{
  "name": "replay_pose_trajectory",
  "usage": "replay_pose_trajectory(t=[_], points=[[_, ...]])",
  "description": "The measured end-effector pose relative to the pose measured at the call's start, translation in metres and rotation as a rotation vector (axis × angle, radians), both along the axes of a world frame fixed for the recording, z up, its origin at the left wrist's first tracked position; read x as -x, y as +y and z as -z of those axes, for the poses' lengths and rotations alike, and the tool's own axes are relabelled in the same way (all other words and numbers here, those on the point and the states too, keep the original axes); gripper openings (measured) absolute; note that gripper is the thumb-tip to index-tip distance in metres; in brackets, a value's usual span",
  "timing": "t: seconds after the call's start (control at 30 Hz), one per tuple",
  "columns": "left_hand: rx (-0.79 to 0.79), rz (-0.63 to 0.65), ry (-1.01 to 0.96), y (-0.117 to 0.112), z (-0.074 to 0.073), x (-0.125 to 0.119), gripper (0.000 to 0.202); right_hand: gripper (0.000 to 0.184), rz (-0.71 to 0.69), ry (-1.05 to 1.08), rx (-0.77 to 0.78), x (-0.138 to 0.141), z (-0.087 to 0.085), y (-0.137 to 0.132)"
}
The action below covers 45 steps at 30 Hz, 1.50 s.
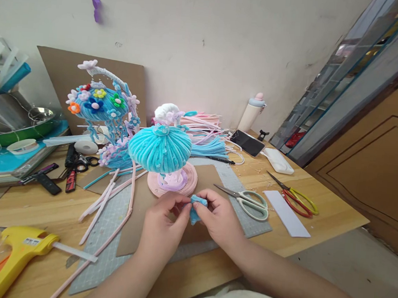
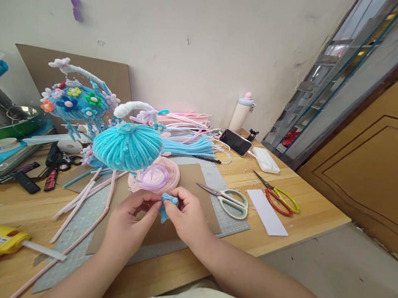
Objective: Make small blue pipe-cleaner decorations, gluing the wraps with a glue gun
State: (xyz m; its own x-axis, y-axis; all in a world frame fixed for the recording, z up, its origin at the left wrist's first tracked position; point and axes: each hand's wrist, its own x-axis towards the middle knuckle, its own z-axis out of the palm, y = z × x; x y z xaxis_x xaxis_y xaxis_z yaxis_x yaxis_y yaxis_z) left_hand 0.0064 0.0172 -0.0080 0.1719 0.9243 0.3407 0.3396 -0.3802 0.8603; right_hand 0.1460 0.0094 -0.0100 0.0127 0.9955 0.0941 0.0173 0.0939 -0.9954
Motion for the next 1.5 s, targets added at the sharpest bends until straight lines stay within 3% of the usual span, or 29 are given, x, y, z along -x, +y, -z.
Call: replay_pose_trajectory(t=[0.17,0.47,0.67,0.9,1.07,1.23,1.4,1.5], points=[[-0.146,0.002,0.132,0.0,0.002,0.0,0.013,0.009,0.041,-0.068,-0.013,0.001,0.003,-0.002],[-0.42,-0.16,0.475,0.0,0.011,0.002,0.014,0.012,0.004,-0.15,0.067,0.006,0.005,-0.004],[-0.445,-0.204,0.626,-0.002,0.008,0.0,0.013,0.007,-0.003,-0.209,0.058,0.006,0.004,-0.006],[-0.383,-0.229,0.612,-0.001,0.008,-0.001,0.012,0.005,-0.016,-0.12,0.073,0.007,0.015,-0.002],[-0.319,-0.179,0.552,0.0,0.008,0.0,0.011,0.012,-0.067,-0.005,0.143,0.005,0.017,0.001],[-0.288,-0.08,0.257,0.003,0.003,0.002,0.011,0.011,-0.04,-0.052,-0.108,0.0,0.009,0.002],[-0.07,0.027,-0.001,0.004,-0.003,0.001,0.006,0.01,-0.017,-0.142,-0.377,-0.006,0.01,0.003],[-0.023,0.057,-0.079,0.003,-0.005,0.001,0.007,0.012,0.009,-0.191,-0.475,-0.008,0.013,0.003]])
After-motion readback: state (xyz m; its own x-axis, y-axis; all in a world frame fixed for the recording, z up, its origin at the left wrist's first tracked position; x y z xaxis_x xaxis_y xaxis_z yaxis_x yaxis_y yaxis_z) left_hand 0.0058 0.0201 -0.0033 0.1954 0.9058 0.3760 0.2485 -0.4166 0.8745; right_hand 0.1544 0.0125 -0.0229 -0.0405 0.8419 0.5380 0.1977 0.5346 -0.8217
